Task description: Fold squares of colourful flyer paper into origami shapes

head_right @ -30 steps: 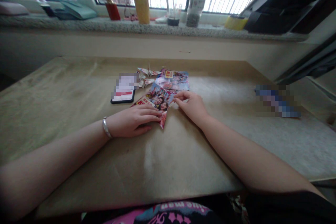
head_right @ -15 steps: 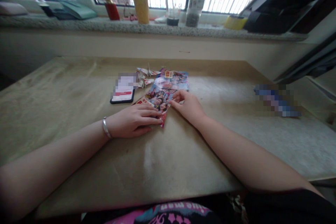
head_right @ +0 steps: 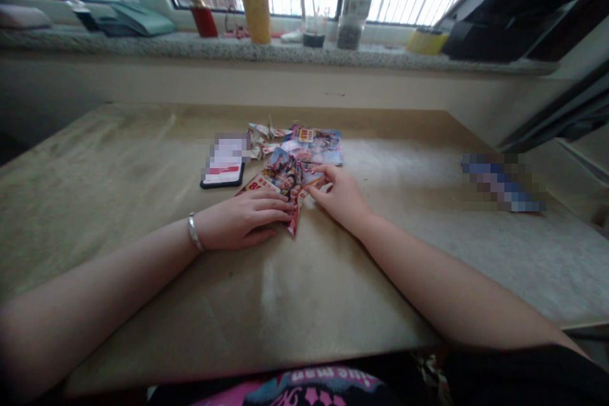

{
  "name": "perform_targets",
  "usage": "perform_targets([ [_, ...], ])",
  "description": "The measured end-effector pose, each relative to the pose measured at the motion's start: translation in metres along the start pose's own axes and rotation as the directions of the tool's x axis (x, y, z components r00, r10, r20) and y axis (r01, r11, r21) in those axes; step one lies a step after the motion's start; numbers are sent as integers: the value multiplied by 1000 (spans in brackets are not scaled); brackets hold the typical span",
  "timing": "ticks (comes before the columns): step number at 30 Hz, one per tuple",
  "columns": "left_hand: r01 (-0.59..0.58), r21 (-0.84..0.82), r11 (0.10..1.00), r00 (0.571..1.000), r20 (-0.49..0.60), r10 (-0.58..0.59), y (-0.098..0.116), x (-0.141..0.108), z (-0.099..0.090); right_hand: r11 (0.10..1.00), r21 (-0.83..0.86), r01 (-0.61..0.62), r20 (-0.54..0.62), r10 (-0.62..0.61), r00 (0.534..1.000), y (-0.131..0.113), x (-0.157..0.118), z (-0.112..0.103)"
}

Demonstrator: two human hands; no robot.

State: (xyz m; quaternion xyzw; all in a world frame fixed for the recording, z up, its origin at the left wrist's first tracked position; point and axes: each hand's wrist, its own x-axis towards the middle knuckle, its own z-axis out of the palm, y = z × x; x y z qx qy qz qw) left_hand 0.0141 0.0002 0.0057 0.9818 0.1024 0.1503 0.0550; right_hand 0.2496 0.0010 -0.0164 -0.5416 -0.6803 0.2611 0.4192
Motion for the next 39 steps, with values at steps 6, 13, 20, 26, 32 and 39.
perform_targets([
  [6,105,103,989,994,25,-108,1,-1,4,991,113,-70,80,61,995,3,-1,3],
  [13,153,147,977,986,49,-162,5,1,2,995,90,-45,64,40,997,6,-1,4],
  [20,216,169,962,969,81,-232,5,0,2,991,122,-51,87,41,995,4,-1,5],
  [26,249,175,952,958,102,-269,7,0,4,984,154,-86,135,65,989,6,1,7],
  [32,250,185,950,957,104,-272,7,-1,3,976,200,-89,147,60,987,7,2,9],
  [39,253,200,947,956,97,-276,7,1,3,996,74,-53,138,42,990,2,2,9],
])
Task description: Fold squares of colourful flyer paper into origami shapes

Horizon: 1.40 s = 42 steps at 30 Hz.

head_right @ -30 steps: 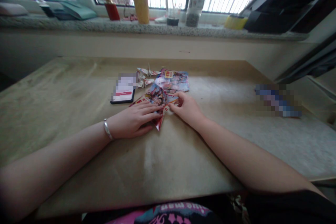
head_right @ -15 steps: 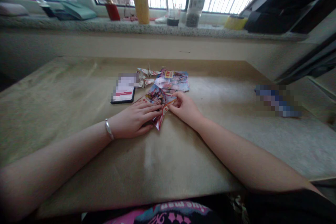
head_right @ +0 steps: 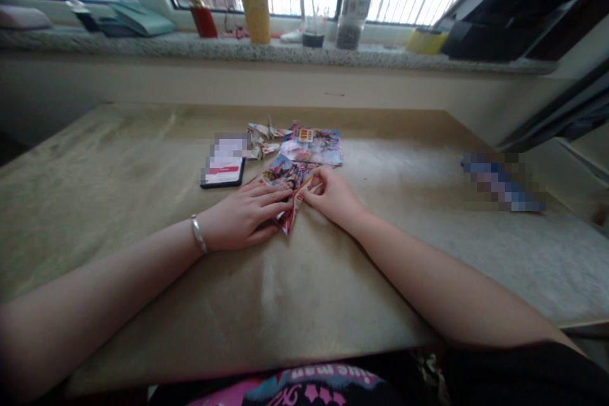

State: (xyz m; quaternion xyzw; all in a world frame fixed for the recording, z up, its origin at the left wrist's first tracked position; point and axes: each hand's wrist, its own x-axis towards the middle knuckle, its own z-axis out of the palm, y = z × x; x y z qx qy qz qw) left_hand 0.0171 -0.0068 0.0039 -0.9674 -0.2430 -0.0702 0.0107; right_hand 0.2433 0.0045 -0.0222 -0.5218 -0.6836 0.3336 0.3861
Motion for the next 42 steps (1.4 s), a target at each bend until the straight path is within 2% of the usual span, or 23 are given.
perform_targets([
  [4,-2,-10,1000,998,-56,2,-1,1,0,996,-84,-30,-58,25,998,-5,-1,1],
  [10,26,-31,999,993,-116,-30,1,0,1,995,92,-33,-25,35,999,-2,0,3],
  [13,54,-10,998,979,-195,-55,0,0,3,993,118,-4,-24,7,1000,-1,-2,4],
  [16,64,31,997,961,-270,-53,-1,0,4,997,45,58,-16,-58,998,-5,-5,3],
  [20,71,73,995,949,-310,-46,-4,0,5,979,-120,162,10,-162,987,-13,-11,-1],
  [24,81,81,993,939,-342,-49,-9,-1,7,954,-173,243,44,-239,970,-16,-13,-3],
  [27,85,82,993,931,-361,-50,-11,-1,7,941,-200,272,49,-267,962,-16,-14,-4],
  [30,108,67,992,926,-369,-76,-10,-2,6,942,-224,250,13,-254,967,-17,-14,-4],
  [35,157,35,987,926,-354,-135,-6,-2,3,978,-110,179,-73,-188,979,-17,-13,-4],
  [42,192,-5,981,921,-344,-182,-5,-1,6,986,47,158,-71,-154,985,-19,-13,-2],
])
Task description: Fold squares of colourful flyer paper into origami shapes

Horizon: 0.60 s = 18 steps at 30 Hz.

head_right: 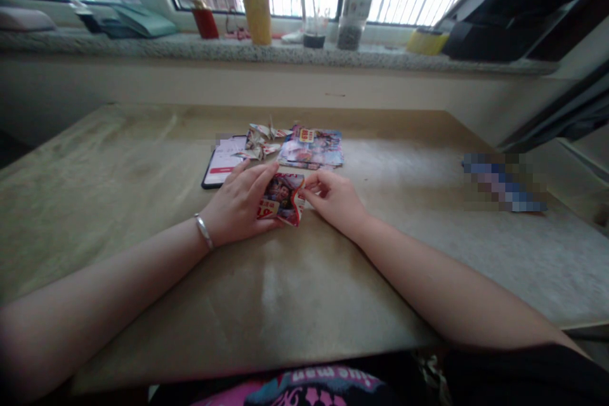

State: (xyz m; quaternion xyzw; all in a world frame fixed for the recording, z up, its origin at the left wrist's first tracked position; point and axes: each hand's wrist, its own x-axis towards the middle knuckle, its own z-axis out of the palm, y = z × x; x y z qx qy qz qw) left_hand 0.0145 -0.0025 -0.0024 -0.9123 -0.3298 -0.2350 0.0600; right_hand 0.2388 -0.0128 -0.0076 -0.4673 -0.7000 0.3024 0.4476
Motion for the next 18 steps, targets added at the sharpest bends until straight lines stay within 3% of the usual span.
perform_targets([
  [10,12,69,998,1000,-9,-12,5,1,-4,996,72,-56,-4,57,998,4,2,0],
  [18,20,-15,1000,999,44,-19,5,2,-3,996,57,-73,30,71,997,3,0,1],
])
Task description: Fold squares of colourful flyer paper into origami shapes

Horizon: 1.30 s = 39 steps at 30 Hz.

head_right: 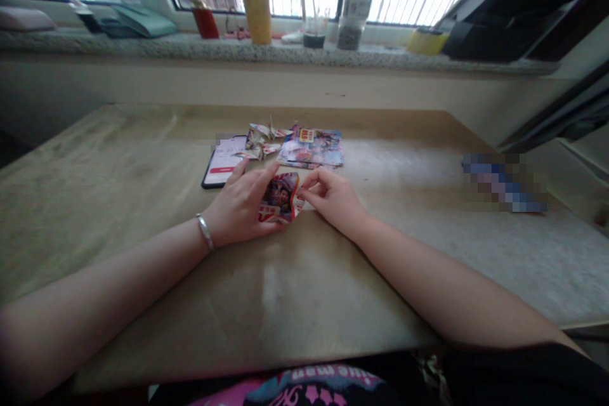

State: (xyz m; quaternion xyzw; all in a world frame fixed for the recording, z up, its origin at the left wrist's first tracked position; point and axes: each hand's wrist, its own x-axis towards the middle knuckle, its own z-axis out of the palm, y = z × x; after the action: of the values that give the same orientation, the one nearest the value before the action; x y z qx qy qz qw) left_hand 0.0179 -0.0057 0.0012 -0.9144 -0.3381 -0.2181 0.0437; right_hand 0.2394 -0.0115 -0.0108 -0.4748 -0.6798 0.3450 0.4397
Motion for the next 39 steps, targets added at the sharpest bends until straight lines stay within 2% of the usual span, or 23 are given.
perform_targets([
  [5,-1,-52,999,1000,-4,1,2,0,0,998,-48,39,-9,-39,999,1,0,-1],
  [13,56,-74,996,998,-9,-56,-1,0,0,995,-15,104,108,-101,989,2,-3,-2],
  [18,140,-106,984,990,-3,-141,-1,1,-1,967,-139,211,141,-192,971,-2,-1,-2],
  [23,163,-161,973,987,21,-162,0,2,-1,971,-187,151,138,-126,982,3,4,-2],
  [29,173,-175,969,985,48,-167,1,2,-1,982,-139,131,230,-97,968,8,5,-3],
  [35,159,-202,966,987,58,-150,0,2,-3,967,-230,109,156,-74,985,3,4,-2],
  [39,157,-166,974,987,47,-152,3,2,-4,974,-201,101,59,-91,994,0,4,0],
])
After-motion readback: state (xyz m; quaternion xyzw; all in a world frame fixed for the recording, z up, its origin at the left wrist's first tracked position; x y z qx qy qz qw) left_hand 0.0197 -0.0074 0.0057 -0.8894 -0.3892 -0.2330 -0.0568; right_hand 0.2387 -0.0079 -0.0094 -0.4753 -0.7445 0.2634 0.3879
